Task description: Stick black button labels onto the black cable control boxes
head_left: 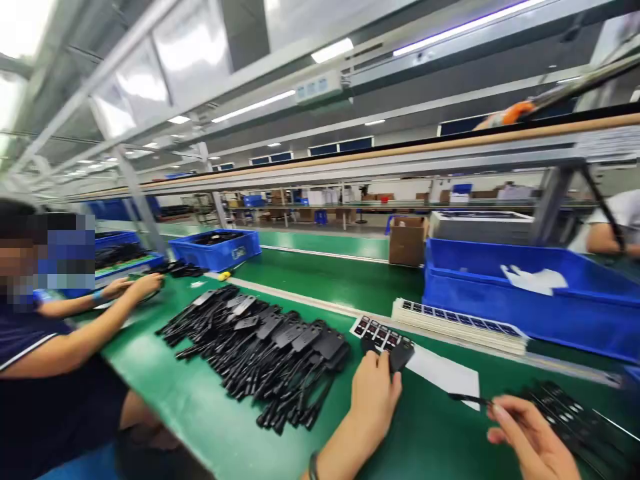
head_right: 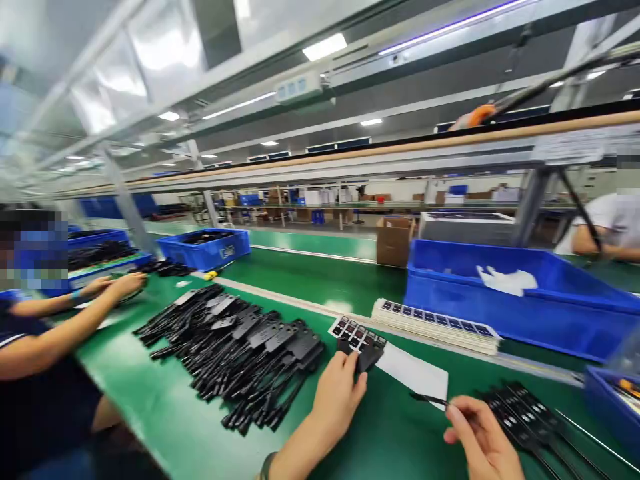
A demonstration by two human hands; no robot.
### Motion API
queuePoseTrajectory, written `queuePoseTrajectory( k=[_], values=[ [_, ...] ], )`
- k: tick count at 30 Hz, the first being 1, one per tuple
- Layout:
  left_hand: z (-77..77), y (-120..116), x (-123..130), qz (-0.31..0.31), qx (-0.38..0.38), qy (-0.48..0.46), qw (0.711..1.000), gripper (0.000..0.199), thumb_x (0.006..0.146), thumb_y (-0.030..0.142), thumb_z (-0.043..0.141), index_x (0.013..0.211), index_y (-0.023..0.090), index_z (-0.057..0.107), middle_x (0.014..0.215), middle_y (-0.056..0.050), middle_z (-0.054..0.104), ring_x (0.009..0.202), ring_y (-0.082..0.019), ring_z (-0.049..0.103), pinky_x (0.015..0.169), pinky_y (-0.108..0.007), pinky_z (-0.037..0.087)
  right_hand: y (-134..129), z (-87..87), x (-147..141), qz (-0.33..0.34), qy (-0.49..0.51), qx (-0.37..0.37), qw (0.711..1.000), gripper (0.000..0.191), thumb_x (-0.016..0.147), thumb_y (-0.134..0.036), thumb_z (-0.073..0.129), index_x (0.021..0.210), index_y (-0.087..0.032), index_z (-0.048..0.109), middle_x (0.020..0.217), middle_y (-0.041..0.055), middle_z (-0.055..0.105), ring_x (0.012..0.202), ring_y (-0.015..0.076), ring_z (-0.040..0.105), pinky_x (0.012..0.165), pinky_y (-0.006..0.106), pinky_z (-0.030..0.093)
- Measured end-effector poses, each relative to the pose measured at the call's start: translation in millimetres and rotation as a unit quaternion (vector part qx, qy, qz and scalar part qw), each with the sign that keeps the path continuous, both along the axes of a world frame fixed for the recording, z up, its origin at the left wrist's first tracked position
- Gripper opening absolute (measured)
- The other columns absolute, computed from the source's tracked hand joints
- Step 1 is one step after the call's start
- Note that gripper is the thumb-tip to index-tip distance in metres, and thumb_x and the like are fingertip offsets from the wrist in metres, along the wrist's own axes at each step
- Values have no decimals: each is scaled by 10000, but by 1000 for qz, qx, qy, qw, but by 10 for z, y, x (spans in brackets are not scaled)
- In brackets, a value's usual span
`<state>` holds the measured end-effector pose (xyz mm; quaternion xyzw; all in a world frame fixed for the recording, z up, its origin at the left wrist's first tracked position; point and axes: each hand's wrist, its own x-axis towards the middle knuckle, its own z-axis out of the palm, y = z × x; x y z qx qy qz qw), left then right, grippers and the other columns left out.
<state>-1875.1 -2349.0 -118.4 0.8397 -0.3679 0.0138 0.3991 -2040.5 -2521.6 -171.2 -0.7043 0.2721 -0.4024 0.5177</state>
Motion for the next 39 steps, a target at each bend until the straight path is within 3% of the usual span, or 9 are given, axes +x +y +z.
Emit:
queuePoseTrajectory(
  k=[4, 8, 11, 15, 20, 26, 34, 36, 39],
  values=[
    [153, 130, 35, -13, -141, 9, 990, 305, 895, 288, 486, 1172, 176, 546, 1072, -137, 568, 977, -281, 562, 875, -424, 444, 100, 120, -79, 14, -2, 4, 1000, 400, 803, -617, 575, 930, -238, 561, 840, 27, 599, 632, 181, 608, 625, 325, 528],
    [269, 183, -3, -46, -347, 237, 906, 343, 835, 338, 638, 1090, 214, 444, 916, -29, 592, 704, -146, 574, 594, -258, 468, 227, 227, -15, 20, -61, 36, 997, 359, 839, -578, 566, 911, -227, 550, 871, 20, 539, 671, 163, 579, 603, 304, 515],
    [235, 132, -130, -118, -329, 432, 831, 436, 753, 299, 741, 1076, 168, 479, 870, -17, 610, 578, -64, 492, 488, -174, 398, 282, 281, -20, 53, -91, 67, 992, 331, 854, -555, 567, 891, -227, 542, 854, 7, 485, 676, 150, 550, 544, 276, 489],
    [15, 39, -395, -148, -243, 615, 735, 464, 685, 301, 810, 1006, 121, 528, 845, -56, 658, 615, -63, 554, 588, -185, 474, 336, 351, -39, 85, -79, 63, 991, 304, 893, -524, 528, 868, -222, 529, 781, -26, 468, 561, 98, 494, 523, 253, 433],
    [-165, 29, -600, -202, -201, 594, 752, 475, 694, 309, 807, 984, 156, 464, 958, -110, 702, 705, -131, 650, 691, -279, 531, 390, 448, -66, 92, -47, 50, 993, 289, 881, -490, 559, 826, -207, 531, 711, -44, 461, 519, 80, 421, 491, 227, 376],
    [-70, 61, -680, -234, -148, 593, 756, 660, 657, 272, 790, 1196, 191, 417, 939, -65, 682, 763, -192, 688, 690, -314, 545, 472, 496, -68, 89, -3, 46, 995, 305, 850, -484, 596, 795, -185, 580, 730, -8, 535, 578, 101, 423, 462, 218, 333],
    [-21, 76, -711, -232, -119, 617, 743, 711, 609, 200, 760, 1216, 172, 390, 901, -75, 690, 840, -237, 693, 731, -347, 544, 480, 539, -106, 79, -23, 75, 994, 284, 850, -464, 618, 781, -191, 577, 680, -25, 510, 519, 81, 394, 453, 214, 331],
    [-45, 78, -711, -237, -120, 614, 743, 728, 630, 259, 793, 1221, 170, 378, 895, -78, 692, 814, -219, 688, 711, -329, 540, 472, 546, -126, 118, -52, 106, 986, 258, 858, -442, 626, 790, -200, 571, 694, -30, 509, 545, 79, 436, 501, 208, 375],
    [-99, 77, -722, -250, -120, 605, 746, 765, 632, 335, 836, 1220, 171, 376, 859, -56, 687, 726, -168, 672, 668, -284, 526, 479, 533, -146, 259, -64, 159, 950, 245, 853, -431, 646, 797, -206, 568, 729, -20, 536, 642, 107, 534, 598, 228, 434]
  ],
)
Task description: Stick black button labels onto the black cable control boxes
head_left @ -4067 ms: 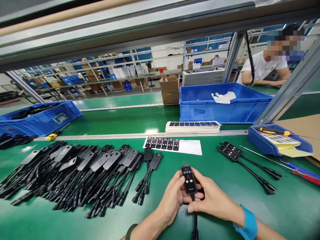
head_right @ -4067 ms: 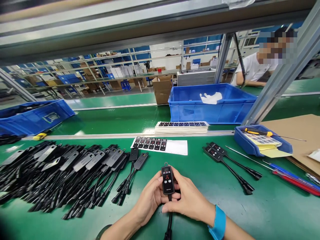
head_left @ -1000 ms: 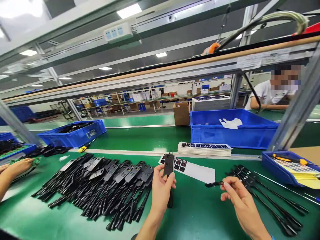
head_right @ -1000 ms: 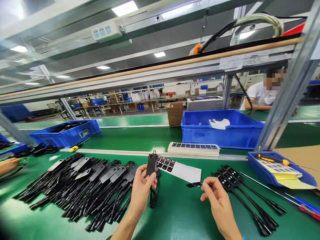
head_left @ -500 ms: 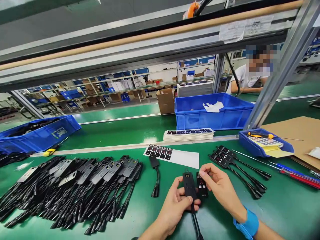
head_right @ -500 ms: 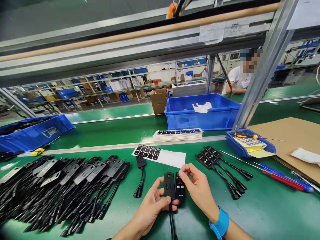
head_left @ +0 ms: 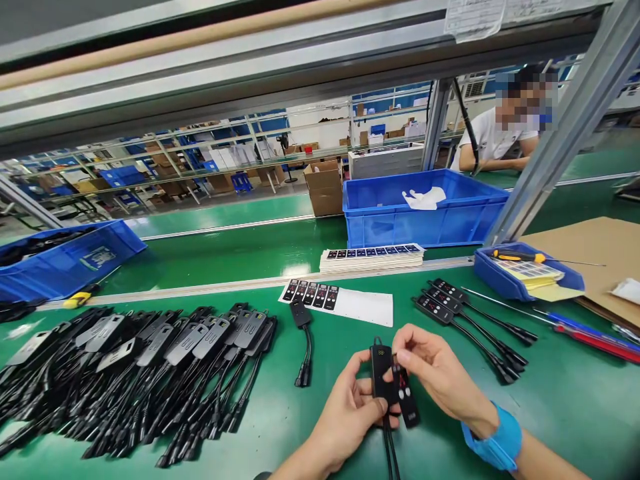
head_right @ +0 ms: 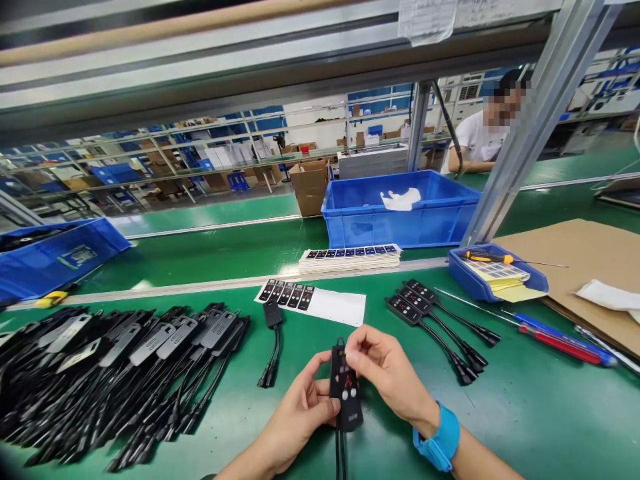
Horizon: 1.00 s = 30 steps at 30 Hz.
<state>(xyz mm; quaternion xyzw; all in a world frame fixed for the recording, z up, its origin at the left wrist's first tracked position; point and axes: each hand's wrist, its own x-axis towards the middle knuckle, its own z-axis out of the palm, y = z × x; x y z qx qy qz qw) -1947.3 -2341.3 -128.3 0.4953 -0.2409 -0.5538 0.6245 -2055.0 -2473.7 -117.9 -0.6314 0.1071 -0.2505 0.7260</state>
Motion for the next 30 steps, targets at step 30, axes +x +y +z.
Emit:
queuePoseTrajectory(
  k=[30],
  values=[
    [23, -27, 34, 23, 77, 51, 995, 709, 683, 856, 477, 885, 178, 525, 458, 39, 521, 280, -92, 436, 271, -164, 225, -98, -75, 29, -175, 27, 22, 984, 313, 773, -503, 708, 781, -207, 609, 679, -33, 506, 547, 81, 431, 495, 211, 359]
  ],
)
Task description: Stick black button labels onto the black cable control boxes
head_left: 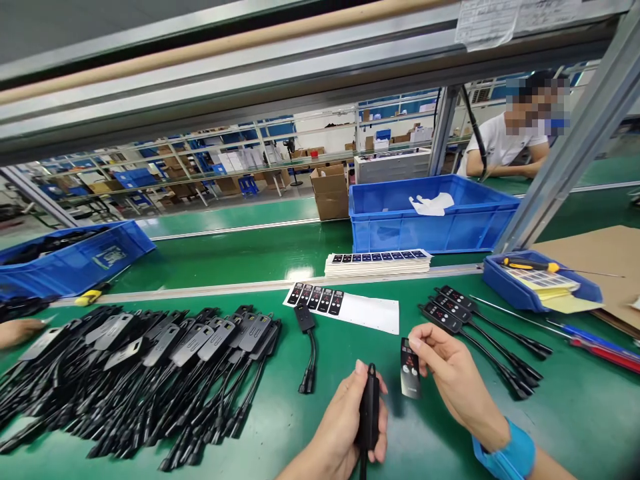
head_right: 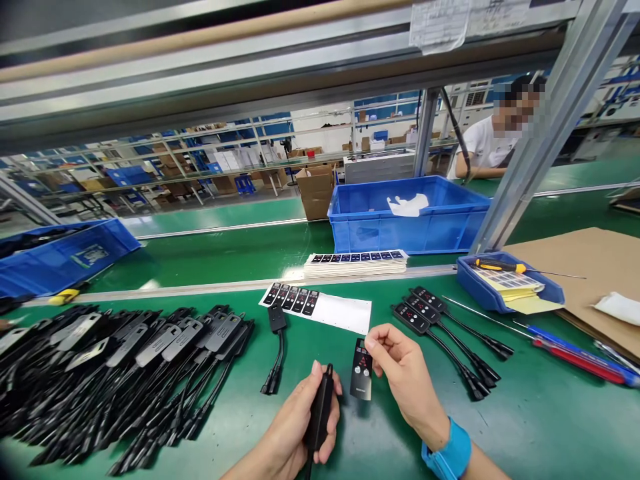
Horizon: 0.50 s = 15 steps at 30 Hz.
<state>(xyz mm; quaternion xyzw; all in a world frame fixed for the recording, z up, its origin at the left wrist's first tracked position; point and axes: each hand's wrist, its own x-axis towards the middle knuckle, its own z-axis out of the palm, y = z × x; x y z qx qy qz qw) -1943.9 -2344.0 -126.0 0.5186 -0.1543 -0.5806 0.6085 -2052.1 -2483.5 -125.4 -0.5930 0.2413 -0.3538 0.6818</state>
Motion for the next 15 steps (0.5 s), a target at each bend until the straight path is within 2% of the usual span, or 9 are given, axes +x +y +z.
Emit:
queuePoseTrajectory(
  k=[2, 5, 8, 11, 13, 15],
  values=[
    [1, 8, 10, 11, -9, -2, 1000, 722, 727, 834, 451, 1026, 183, 536, 487, 47, 522, 304, -87, 433, 309, -177, 225, -3, -12, 3, 1, 5, 1, 1000, 310, 782, -502, 701, 787, -207, 607, 673, -35, 504, 546, 81, 431, 500, 213, 357],
    [-27, 20, 37, 8, -35, 51, 998, 807, 767, 830, 374, 1244, 189, 485, 594, 18, 567, 409, -106, 506, 412, -207, 300, -5, -30, 14, -2, 8, 1, 1000, 310, 787, -503, 695, 798, -206, 608, 677, -36, 505, 547, 79, 426, 503, 213, 352],
    [-58, 18, 47, 3, -64, 126, 990, 877, 753, 843, 377, 1321, 180, 460, 699, -24, 596, 537, -133, 558, 515, -234, 349, -1, -41, 24, -1, 10, -5, 1000, 307, 789, -497, 694, 798, -203, 605, 689, -35, 504, 554, 81, 421, 505, 215, 354],
    [-51, 14, 24, -1, -71, 162, 984, 847, 735, 783, 523, 1308, 159, 494, 761, -53, 616, 631, -149, 575, 572, -244, 374, 10, -34, 29, 4, 24, -22, 999, 297, 800, -487, 684, 795, -201, 603, 689, -33, 508, 558, 85, 420, 513, 220, 364],
    [-34, 21, 1, 2, -71, 148, 986, 705, 691, 591, 723, 1201, 127, 574, 799, -73, 638, 677, -148, 586, 596, -238, 389, 22, -15, 31, 6, 37, -37, 999, 298, 802, -487, 679, 793, -198, 606, 693, -28, 519, 560, 89, 423, 510, 223, 369],
    [-27, 33, -20, -1, -75, 105, 992, 566, 590, 273, 830, 1093, 117, 624, 856, -80, 659, 730, -140, 601, 636, -227, 413, 40, 9, 33, 4, 49, -57, 997, 306, 797, -492, 676, 783, -194, 611, 681, -21, 530, 550, 93, 424, 501, 228, 368]
  ],
)
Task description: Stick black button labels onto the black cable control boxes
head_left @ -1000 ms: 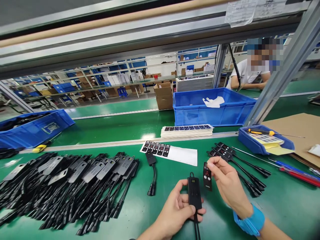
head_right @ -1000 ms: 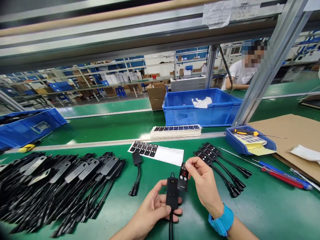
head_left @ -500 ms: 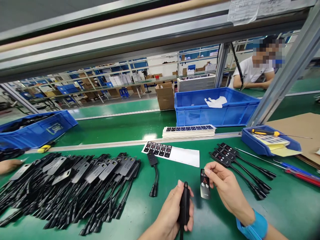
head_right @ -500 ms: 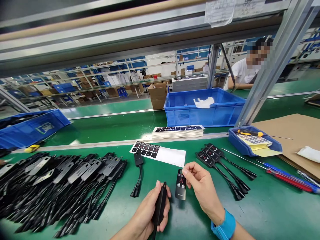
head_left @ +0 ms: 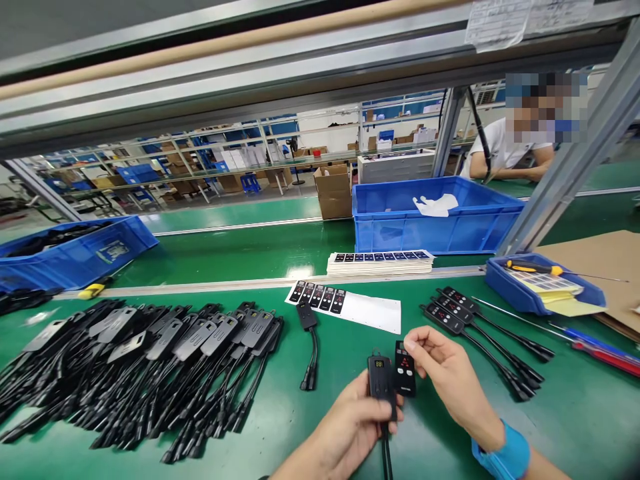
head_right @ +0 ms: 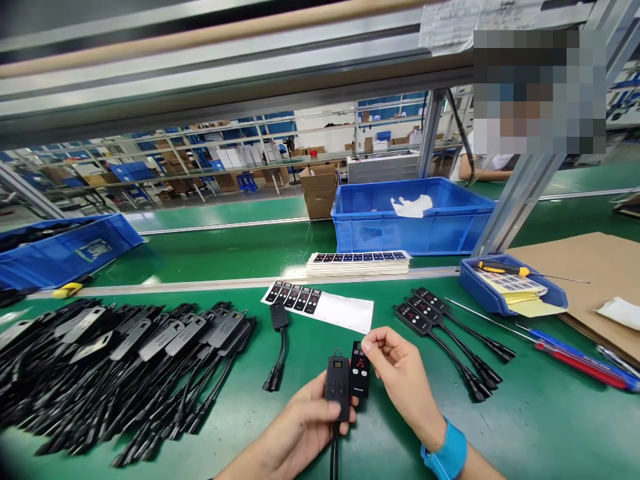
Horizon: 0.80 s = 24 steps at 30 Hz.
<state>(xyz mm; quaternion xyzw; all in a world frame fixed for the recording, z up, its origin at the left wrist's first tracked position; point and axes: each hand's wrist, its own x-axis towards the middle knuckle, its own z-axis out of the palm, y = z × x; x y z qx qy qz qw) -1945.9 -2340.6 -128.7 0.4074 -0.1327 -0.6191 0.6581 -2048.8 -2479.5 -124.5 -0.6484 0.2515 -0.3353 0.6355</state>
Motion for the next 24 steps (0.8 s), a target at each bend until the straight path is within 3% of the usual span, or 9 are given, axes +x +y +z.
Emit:
queuePoseTrajectory(
  k=[1, 3, 9, 12, 16, 18, 21, 24],
  values=[
    [-3, 6, -9, -1, -5, -24, 1000, 554, 548, 152, 823, 1067, 120, 633, 881, -78, 665, 759, -139, 610, 669, -226, 431, 11, 11, 1, -1, 4, -12, 1000, 309, 795, -494, 675, 777, -192, 614, 671, -19, 535, 541, 94, 424, 497, 231, 366],
    [-23, 15, -21, -5, -20, -63, 998, 592, 545, 71, 811, 1101, 140, 623, 937, -79, 670, 826, -154, 633, 748, -252, 469, 36, 25, 0, -2, 8, -32, 999, 310, 795, -494, 670, 768, -189, 618, 661, -14, 548, 527, 94, 424, 490, 236, 363],
    [-142, 3, -39, -27, -43, -95, 994, 780, 628, 286, 875, 1293, 215, 473, 1096, -133, 666, 821, -210, 700, 699, -299, 542, 113, 6, -10, 34, 20, -27, 999, 317, 819, -502, 640, 758, -193, 604, 664, -6, 553, 569, 111, 470, 485, 223, 389],
    [-183, -22, -30, -16, -21, -80, 996, 732, 646, 484, 835, 1231, 190, 508, 995, -118, 694, 758, -209, 709, 641, -291, 562, 98, -7, -17, 29, 15, -15, 999, 318, 807, -501, 659, 758, -191, 607, 669, -11, 544, 537, 97, 448, 481, 222, 387],
    [-171, -63, 24, -18, 20, 5, 1000, 759, 691, 801, 562, 1026, 119, 578, 849, -113, 685, 649, -220, 700, 534, -294, 563, 25, -20, -29, -14, -13, 47, 999, 320, 790, -509, 682, 781, -195, 618, 631, -29, 490, 502, 82, 410, 452, 210, 347],
    [-156, -82, 53, -19, 46, 25, 998, 702, 777, 788, 444, 968, 125, 572, 777, -98, 673, 600, -207, 684, 508, -288, 553, -1, -21, -31, -31, -33, 79, 996, 328, 763, -515, 706, 784, -198, 626, 647, -26, 483, 513, 86, 408, 438, 206, 345],
    [-147, -97, 75, 27, 82, 3, 996, 611, 892, 688, 327, 986, 136, 574, 591, -35, 595, 436, -142, 567, 411, -231, 463, -8, -11, -24, -36, -49, 99, 993, 341, 718, -515, 745, 765, -197, 633, 677, -20, 477, 523, 85, 393, 426, 202, 346],
    [-117, -74, 88, 57, 51, -15, 997, 711, 873, 719, 325, 1299, 173, 483, 564, 3, 540, 415, -119, 469, 416, -222, 389, -8, 6, -13, -36, -50, 106, 992, 346, 699, -516, 760, 753, -196, 639, 651, -23, 460, 522, 86, 381, 423, 200, 340]
  ],
)
